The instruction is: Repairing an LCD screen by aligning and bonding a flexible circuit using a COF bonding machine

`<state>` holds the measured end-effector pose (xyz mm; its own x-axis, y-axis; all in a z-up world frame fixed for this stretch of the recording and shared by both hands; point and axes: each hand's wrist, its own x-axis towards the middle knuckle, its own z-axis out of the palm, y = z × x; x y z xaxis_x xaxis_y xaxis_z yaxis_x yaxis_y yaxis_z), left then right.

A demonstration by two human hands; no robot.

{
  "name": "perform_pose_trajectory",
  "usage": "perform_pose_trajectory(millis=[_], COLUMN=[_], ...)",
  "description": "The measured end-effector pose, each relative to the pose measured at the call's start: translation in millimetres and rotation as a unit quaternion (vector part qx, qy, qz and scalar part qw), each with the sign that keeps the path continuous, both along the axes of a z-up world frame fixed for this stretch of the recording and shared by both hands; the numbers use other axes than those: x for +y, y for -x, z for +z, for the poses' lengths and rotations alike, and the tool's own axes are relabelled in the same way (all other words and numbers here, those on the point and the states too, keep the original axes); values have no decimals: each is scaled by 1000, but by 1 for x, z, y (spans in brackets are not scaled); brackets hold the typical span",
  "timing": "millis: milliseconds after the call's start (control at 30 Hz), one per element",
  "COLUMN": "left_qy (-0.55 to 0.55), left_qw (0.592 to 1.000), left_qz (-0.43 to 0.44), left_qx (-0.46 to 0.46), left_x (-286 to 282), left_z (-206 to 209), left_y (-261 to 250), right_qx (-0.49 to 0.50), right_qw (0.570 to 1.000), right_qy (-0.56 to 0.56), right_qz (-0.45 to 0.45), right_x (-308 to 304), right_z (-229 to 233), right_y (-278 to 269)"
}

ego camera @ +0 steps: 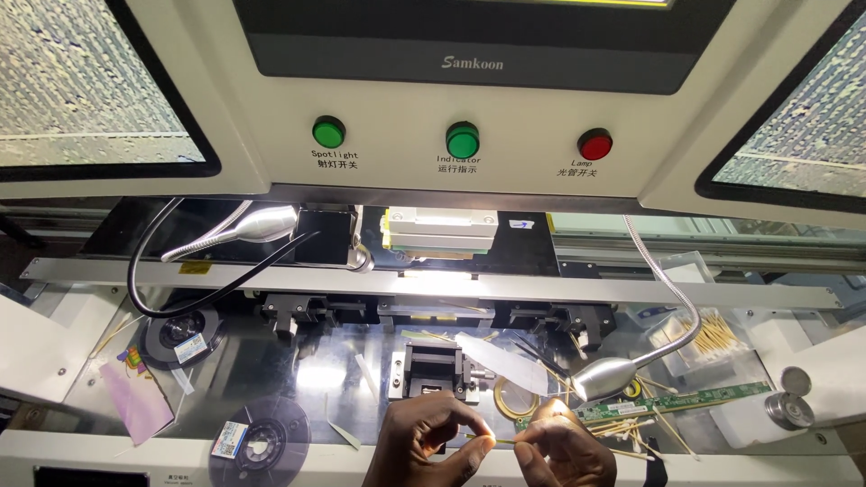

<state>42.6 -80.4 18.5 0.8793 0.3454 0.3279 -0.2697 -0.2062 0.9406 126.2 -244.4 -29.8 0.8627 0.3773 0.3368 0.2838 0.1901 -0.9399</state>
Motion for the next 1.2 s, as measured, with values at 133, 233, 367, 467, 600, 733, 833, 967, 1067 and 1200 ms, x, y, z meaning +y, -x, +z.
perform_pose_trajectory(millis=[133,233,367,467,600,733,833,967,1067,1200], left_qy=[-2,52,90,91,84,121,249,288,306,325], left_qw=[1000,998,995,995,995,988,960,954,949,942], left_qz=[2,-14,-30,-37,-43,-81,-96,-72,-76,-79], left_qx=[13,17,37,23,38,44,82,44,31,30], left_x=[3,2,2,1,3,-4,-17,-26,-27,-32], left_z=[-2,-2,-4,-9,-11,-18,-34,-39,-42,-54], left_y=[1,1,-1,-5,-7,-11,-19,-26,-31,-36], right_qx=[-20,-23,-26,-64,-36,-15,49,47,146,211], right_qw=[999,997,999,996,995,993,990,975,953,961], right_qy=[-23,-72,-35,-42,-83,-117,-134,-209,-267,-155], right_qz=[10,34,22,41,48,11,-20,50,7,-85], right_x=[0,-1,1,2,1,-3,-11,-15,-11,-8], right_z=[-3,-15,-22,-23,-18,-27,-41,-47,-33,18], right_y=[-3,-3,-4,-7,-3,-2,-5,-24,-47,-63])
